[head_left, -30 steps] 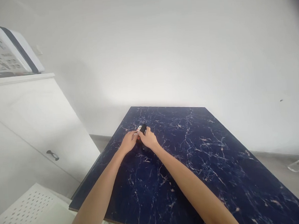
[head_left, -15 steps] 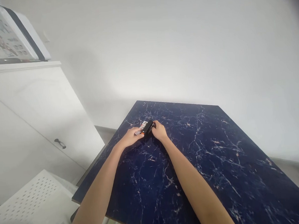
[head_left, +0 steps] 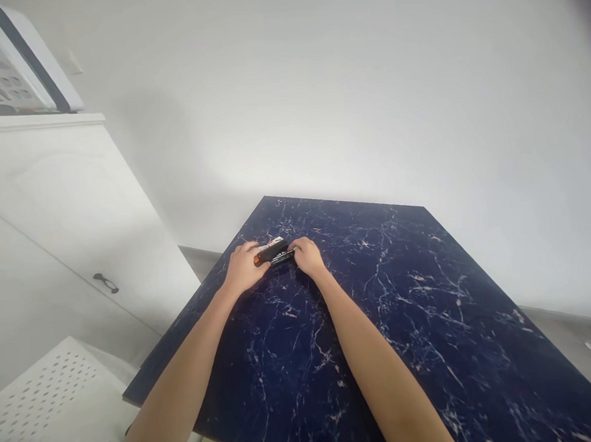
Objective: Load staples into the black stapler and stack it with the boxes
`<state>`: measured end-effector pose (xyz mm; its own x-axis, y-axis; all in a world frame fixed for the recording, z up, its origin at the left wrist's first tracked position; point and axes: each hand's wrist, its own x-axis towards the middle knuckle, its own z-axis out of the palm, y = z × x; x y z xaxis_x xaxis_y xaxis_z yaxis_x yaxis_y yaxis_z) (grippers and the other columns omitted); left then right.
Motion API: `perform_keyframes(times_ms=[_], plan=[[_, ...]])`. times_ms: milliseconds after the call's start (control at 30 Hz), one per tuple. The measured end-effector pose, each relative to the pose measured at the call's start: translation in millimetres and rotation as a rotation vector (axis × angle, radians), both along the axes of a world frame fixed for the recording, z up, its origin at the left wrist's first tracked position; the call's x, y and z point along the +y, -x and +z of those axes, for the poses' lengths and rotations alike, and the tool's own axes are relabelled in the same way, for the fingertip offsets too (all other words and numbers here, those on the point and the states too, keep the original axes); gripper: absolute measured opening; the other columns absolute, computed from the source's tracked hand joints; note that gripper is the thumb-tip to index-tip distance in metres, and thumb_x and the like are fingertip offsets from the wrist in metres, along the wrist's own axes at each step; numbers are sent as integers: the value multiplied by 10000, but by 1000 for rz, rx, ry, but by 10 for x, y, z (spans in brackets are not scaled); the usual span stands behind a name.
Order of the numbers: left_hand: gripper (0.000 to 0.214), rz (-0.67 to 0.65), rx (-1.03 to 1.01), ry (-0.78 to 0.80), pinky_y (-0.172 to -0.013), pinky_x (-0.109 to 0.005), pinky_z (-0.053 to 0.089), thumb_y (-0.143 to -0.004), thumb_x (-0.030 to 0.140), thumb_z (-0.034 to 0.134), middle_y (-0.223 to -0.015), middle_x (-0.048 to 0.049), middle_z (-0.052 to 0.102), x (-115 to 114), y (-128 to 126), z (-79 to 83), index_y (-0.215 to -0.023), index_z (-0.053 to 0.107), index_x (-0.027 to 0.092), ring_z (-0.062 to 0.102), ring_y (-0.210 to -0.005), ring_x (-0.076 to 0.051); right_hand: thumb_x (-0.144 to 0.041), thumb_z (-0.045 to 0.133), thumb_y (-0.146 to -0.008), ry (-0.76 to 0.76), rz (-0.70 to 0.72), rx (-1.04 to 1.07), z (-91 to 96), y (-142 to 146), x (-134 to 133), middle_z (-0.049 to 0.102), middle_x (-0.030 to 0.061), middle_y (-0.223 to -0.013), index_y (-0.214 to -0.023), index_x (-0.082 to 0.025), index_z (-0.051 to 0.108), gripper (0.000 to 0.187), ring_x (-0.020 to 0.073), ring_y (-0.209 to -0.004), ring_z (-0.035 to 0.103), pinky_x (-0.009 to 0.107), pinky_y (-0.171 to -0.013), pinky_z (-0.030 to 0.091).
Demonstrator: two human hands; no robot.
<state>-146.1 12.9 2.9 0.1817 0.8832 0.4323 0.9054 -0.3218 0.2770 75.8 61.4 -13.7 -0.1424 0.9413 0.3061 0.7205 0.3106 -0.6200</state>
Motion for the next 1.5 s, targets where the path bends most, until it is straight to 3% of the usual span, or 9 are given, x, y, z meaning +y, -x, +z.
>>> perform_keyframes(times_ms=[100,300,567,700,833,933,1067,1200,1500], plan=[[374,29,-17,2,-1067,-523,434,-842,416,706,-1326,-126,625,49,116,-33,-1155,725,213,563,-1198,-371,-61,524,-802,-27,114,-78,14,0,-37,675,58,-1090,-1009,-227,709,324,239,-1064,584,330,-1007,428],[421,38,-25,14,-1104,-537,392,-844,505,717,-1330,-117,632,111,241,-65,-1165,711,233,519,-1272,-381,-45,525,-790,-49,116,-107,19,-25,-87,677,97,-1079,-1034,-224,670,335,276,-1066,571,367,-973,417],[381,-5,-79,48,-1026,-477,480,-857,477,708,-1288,-106,656,89,216,-39,-1149,696,233,613,-1176,-332,-223,430,-929,30,-81,65,7,-187,28,735,43,-1072,-1112,-221,607,255,186,-934,678,279,-851,495],[398,-21,-133,60,-1084,-489,452,-854,488,704,-1347,-114,634,80,220,-58,-1150,698,222,580,-1251,-346,-295,347,-981,76,-195,106,8,-251,58,742,81,-1073,-1204,-194,591,346,214,-945,696,308,-838,517],[294,-20,-318,108,-1135,-432,437,-969,329,481,-1434,-53,600,161,297,-165,-1127,711,238,554,-1327,-273,-266,415,-963,96,-228,77,36,-172,1,750,112,-1006,-1247,-173,606,354,276,-978,695,366,-892,499],[427,17,-378,108,-1106,-383,474,-928,144,353,-1377,-29,647,238,348,-244,-1146,711,228,603,-1274,-211,-193,453,-942,92,-199,25,53,-57,-83,746,146,-1031,-1262,-154,623,364,296,-1014,690,384,-933,481],[436,37,-404,105,-1111,-381,469,-868,106,442,-1348,-28,673,282,357,-277,-1172,727,232,631,-1236,-219,-140,464,-934,60,-74,-39,51,120,-200,736,122,-1132,-1205,-191,667,342,271,-1069,679,347,-960,476],[374,41,-403,116,-1058,-356,504,-893,149,492,-1224,-24,743,275,397,-270,-1152,746,240,682,-1153,-225,-127,514,-898,44,33,-64,36,267,-257,741,100,-1093,-1158,-202,684,319,261,-1019,692,322,-911,495],[277,-50,-303,80,-972,-346,535,-885,312,653,-1220,-24,745,216,425,-182,-1135,767,271,698,-1100,-253,-165,455,-914,54,-111,38,21,193,-201,763,63,-976,-1088,-229,721,324,236,-924,707,308,-860,507]])
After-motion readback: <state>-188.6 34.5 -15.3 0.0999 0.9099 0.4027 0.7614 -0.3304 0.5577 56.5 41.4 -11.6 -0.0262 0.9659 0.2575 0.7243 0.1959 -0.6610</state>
